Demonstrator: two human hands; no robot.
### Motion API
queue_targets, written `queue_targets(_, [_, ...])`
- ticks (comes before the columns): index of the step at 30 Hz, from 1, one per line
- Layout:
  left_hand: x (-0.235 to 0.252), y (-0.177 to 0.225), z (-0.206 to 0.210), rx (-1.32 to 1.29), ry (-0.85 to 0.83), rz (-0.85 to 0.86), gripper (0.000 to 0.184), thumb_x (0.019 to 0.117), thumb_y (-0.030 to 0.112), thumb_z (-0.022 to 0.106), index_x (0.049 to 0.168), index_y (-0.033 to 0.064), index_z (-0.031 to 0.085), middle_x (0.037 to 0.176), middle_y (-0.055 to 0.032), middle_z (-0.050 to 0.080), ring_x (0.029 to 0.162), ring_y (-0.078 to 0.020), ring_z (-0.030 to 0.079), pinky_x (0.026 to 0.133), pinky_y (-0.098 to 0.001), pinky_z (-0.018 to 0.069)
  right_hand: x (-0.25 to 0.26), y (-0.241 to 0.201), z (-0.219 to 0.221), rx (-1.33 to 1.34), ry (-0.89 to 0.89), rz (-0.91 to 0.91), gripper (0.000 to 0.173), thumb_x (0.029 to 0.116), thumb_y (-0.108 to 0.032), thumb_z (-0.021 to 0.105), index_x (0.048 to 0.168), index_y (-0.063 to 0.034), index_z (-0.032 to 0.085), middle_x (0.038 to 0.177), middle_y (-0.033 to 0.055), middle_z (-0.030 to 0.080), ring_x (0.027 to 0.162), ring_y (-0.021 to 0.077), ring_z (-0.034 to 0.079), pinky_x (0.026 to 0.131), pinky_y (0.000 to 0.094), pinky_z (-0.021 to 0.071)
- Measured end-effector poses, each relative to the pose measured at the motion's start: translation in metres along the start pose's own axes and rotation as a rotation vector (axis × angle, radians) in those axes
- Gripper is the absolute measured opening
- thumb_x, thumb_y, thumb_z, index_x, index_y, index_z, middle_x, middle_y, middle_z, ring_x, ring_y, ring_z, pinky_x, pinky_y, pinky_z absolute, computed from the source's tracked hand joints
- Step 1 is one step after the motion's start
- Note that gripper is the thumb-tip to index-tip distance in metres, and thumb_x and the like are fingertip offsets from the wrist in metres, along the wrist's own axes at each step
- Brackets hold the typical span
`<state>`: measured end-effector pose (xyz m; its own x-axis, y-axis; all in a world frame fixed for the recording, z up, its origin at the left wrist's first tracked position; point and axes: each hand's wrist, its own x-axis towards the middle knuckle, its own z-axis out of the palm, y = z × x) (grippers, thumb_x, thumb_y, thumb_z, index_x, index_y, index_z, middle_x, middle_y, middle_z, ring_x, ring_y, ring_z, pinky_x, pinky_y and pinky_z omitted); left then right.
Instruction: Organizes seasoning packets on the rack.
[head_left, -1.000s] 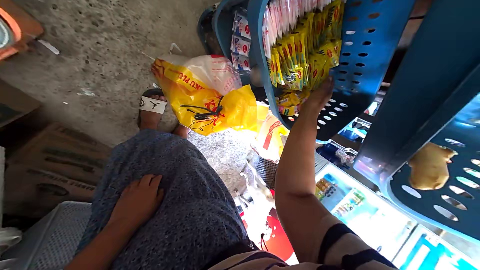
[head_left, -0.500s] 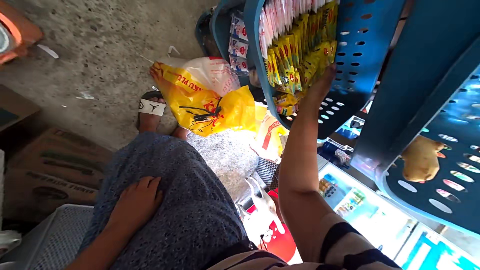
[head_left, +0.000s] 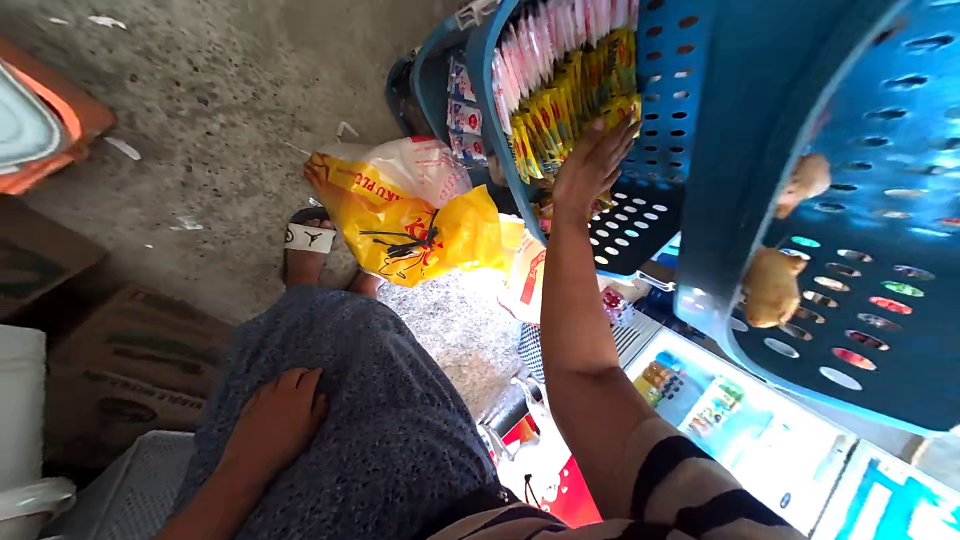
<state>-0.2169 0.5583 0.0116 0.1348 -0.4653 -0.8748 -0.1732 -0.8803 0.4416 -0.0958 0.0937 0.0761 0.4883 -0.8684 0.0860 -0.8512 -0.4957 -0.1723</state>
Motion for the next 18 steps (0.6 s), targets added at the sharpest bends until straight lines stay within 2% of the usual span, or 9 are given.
queue_targets(3, [-0.005, 0.0, -0.01, 0.004, 0.034, 0.002, 0.047, 0.1022, 0.016, 0.059, 0.143, -0.0045, 0.052, 0.142, -0.0333, 0.051, 0.13, -0.0536, 0.051, 0.108, -0.0659, 0.0398, -0.026, -0.009, -0.02, 0.026, -0.006, -0.075, 0.061, 0.1114, -0.04, 0.025, 0.161, -0.0059, 0.03, 0.17, 0.0162, 0.018, 0.157, 0.0348, 0.017, 0.123, 0.0597, 0.0165])
queue_targets(5, [-0.009, 0.002, -0.019, -0.002, 0.044, -0.002, 0.046, 0.1028, 0.017, 0.058, 0.143, -0.0046, 0.052, 0.143, -0.0338, 0.051, 0.131, -0.0541, 0.05, 0.108, -0.066, 0.0392, -0.05, -0.013, -0.024, 0.017, -0.002, -0.208, 0.063, 0.1101, -0.04, 0.029, 0.159, 0.0005, 0.031, 0.167, 0.0223, 0.024, 0.155, 0.0399, 0.021, 0.123, 0.0619, 0.0163])
queue_targets(8, [-0.014, 0.001, -0.031, -0.014, 0.058, -0.007, 0.045, 0.1032, 0.017, 0.058, 0.143, -0.0039, 0.053, 0.143, -0.0337, 0.051, 0.131, -0.0527, 0.051, 0.107, -0.0665, 0.0408, -0.102, -0.025, -0.032, 0.064, -0.17, -0.427, 0.067, 0.1068, -0.044, 0.033, 0.156, 0.0018, 0.037, 0.167, 0.0248, 0.021, 0.155, 0.0433, 0.018, 0.122, 0.0683, 0.0151])
queue_targets(9, [-0.016, 0.0, -0.035, -0.015, 0.064, -0.004, 0.046, 0.1032, 0.017, 0.058, 0.143, -0.0051, 0.053, 0.143, -0.0344, 0.051, 0.131, -0.0529, 0.051, 0.106, -0.0668, 0.0411, -0.126, -0.028, -0.037, 0.09, -0.261, -0.492, 0.065, 0.1058, -0.042, 0.038, 0.156, 0.0005, 0.038, 0.168, 0.0239, 0.019, 0.156, 0.0426, 0.015, 0.122, 0.0685, 0.0141])
queue_targets(11, [-0.021, -0.004, -0.043, -0.013, 0.078, -0.008, 0.046, 0.1033, 0.017, 0.059, 0.143, -0.0061, 0.052, 0.143, -0.0356, 0.05, 0.132, -0.054, 0.051, 0.106, -0.0672, 0.041, -0.176, -0.029, -0.044, 0.152, -0.498, -0.619, 0.062, 0.1044, -0.037, 0.051, 0.155, -0.003, 0.041, 0.168, 0.0216, 0.021, 0.157, 0.041, 0.014, 0.124, 0.0655, 0.0142])
queue_targets(12, [-0.024, -0.006, -0.049, -0.01, 0.078, -0.017, 0.047, 0.1034, 0.018, 0.059, 0.143, -0.0059, 0.052, 0.144, -0.0359, 0.049, 0.133, -0.0541, 0.049, 0.107, -0.0674, 0.0408, -0.198, -0.026, -0.048, 0.159, -0.657, -0.663, 0.06, 0.1041, -0.036, 0.054, 0.156, -0.0066, 0.044, 0.169, 0.0184, 0.023, 0.157, 0.0383, 0.016, 0.125, 0.0621, 0.0163])
queue_targets(14, [-0.029, -0.011, -0.062, -0.004, 0.066, -0.046, 0.048, 0.1036, 0.02, 0.059, 0.144, -0.0043, 0.051, 0.146, -0.0356, 0.047, 0.134, -0.0534, 0.048, 0.107, -0.0676, 0.0407, -0.23, -0.015, -0.062, 0.107, -1.053, -0.678, 0.052, 0.107, -0.036, 0.052, 0.153, -0.0109, 0.05, 0.165, 0.0122, 0.035, 0.153, 0.0316, 0.032, 0.124, 0.0551, 0.0262])
queue_targets(16, [-0.037, -0.015, -0.075, -0.005, 0.071, -0.069, 0.048, 0.1041, 0.021, 0.058, 0.145, -0.0038, 0.051, 0.148, -0.035, 0.046, 0.135, -0.0526, 0.048, 0.108, -0.0665, 0.0407, -0.245, 0.0, -0.077, -0.021, -1.451, -0.594, 0.049, 0.1079, -0.032, 0.051, 0.151, -0.0089, 0.051, 0.158, 0.0154, 0.045, 0.143, 0.0359, 0.047, 0.115, 0.0602, 0.0369])
queue_targets(18, [-0.048, -0.018, -0.09, 0.022, 0.062, -0.102, 0.05, 0.1052, 0.023, 0.056, 0.146, -0.0042, 0.049, 0.151, -0.034, 0.043, 0.137, -0.0515, 0.047, 0.11, -0.0651, 0.0403, -0.252, 0.021, -0.083, -0.12, -1.664, -0.398, 0.052, 0.1075, -0.035, 0.052, 0.151, -0.0066, 0.049, 0.15, 0.023, 0.052, 0.138, 0.0429, 0.049, 0.112, 0.0671, 0.0367])
